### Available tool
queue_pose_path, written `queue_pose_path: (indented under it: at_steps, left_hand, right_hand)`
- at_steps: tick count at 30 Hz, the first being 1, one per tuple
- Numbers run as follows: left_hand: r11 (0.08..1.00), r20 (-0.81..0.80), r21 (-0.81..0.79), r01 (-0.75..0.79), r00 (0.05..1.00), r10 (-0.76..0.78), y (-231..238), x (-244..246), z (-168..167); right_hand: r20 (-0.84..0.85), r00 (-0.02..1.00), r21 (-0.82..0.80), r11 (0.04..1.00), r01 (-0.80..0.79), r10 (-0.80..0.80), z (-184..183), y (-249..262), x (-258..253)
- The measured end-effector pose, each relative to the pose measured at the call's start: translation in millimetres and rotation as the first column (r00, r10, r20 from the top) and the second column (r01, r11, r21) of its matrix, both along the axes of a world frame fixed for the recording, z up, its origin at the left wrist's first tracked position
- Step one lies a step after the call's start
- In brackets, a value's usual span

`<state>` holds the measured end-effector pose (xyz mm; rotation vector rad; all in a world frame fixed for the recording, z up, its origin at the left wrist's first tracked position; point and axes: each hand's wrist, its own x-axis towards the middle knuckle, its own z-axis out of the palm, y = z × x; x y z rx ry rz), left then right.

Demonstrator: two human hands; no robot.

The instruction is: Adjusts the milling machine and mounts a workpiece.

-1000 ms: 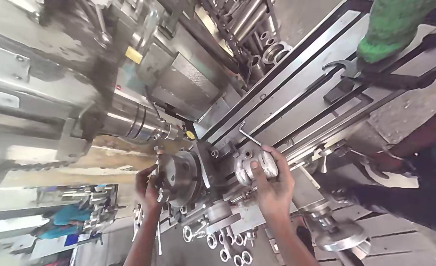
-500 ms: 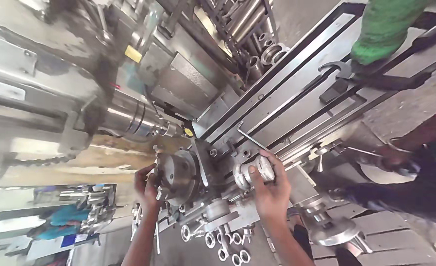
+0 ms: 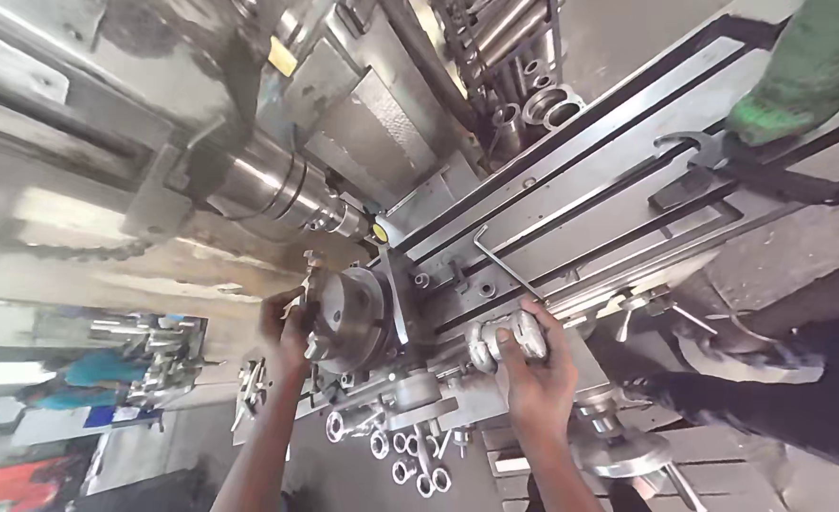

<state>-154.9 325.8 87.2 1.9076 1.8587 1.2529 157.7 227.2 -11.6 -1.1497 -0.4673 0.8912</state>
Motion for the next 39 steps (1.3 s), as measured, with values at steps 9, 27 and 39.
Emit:
queue_pose_path:
  at_steps: [9, 27, 39]
  left_hand:
    - [0.999, 0.037, -0.002, -0.037, 0.999, 0.037, 2, -1, -2]
    - [1.0, -0.037, 0.017, -0.006, 0.999, 0.006, 5, -2, -1]
    - [1.0, -0.03, 0.011, -0.001, 1.0, 0.001, 2, -6, -1]
  right_hand:
    - [0.05, 0.996, -0.036, 0.997, -0.071, 0.073, 4, -4, -4]
    - [-0.11, 0.988, 0.021, 0.994, 0.109, -0.106, 5, 19, -17]
    - [-0.004, 0.969, -0.04, 0.968, -0.247, 0.247, 0, 47, -34]
